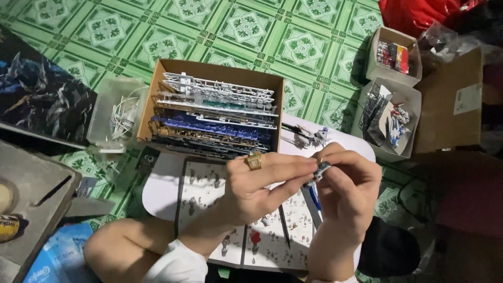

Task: A person is sitting on the floor assembling a plastic model kit, carefully joining small parts together while referring to an instruction manual.

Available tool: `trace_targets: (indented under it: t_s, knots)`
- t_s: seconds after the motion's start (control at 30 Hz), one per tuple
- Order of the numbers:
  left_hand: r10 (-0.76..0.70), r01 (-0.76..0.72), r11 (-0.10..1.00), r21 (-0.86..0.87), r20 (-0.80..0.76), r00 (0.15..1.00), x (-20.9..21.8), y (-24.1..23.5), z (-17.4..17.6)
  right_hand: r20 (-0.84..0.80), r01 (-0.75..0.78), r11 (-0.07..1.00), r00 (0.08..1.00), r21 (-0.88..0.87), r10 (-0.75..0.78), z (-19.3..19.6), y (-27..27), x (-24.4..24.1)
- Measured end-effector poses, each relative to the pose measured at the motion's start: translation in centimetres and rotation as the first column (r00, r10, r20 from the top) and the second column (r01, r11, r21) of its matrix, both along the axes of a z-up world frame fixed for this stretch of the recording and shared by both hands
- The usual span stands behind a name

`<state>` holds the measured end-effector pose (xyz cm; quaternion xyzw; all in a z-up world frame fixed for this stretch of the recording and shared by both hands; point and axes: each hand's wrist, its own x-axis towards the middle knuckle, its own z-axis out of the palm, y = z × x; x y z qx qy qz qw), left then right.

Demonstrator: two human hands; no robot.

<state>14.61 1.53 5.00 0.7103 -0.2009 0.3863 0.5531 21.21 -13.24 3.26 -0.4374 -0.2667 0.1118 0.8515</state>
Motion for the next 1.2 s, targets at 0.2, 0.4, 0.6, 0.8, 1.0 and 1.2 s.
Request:
trace_targets:
  t_s: [0.2,0.4,0.6,0.8,1.0,1.2]
  knots:
    - [-0.009,0.007,0.99,0.141,0.01,1.0,0.1,0.4,1.7,-0.024,0.073,0.997,0.997,-0.006,-0.073,-0.3,-0.6,-0.1]
    - [-0.017,0.017,0.991,0.134,0.0,1.0,1.5,0.2,2.1,-0.02,0.114,0.993,0.993,0.011,-0.113,-0.1,-0.9,0.2]
    - [-0.035,0.03,0.992,0.126,0.039,0.999,2.6,0.1,1.5,0.005,0.12,0.991,0.993,0.066,-0.121,-0.3,-0.7,1.0]
    - [-0.088,0.079,0.969,0.234,0.026,0.996,2.7,0.9,1.5,0.018,0.231,0.973,0.973,-0.028,-0.231,-0.8,-0.6,1.3]
    - [-0.063,0.055,0.972,0.228,0.029,0.998,2.6,0.8,1.4,0.025,0.237,0.971,0.971,-0.017,-0.236,-0.6,-0.4,1.0]
    - [-0.01,-0.022,0.948,0.317,0.1,0.995,2.3,0.9,1.9,0.048,0.266,0.962,0.964,-0.069,-0.263,-0.1,-0.3,0.7]
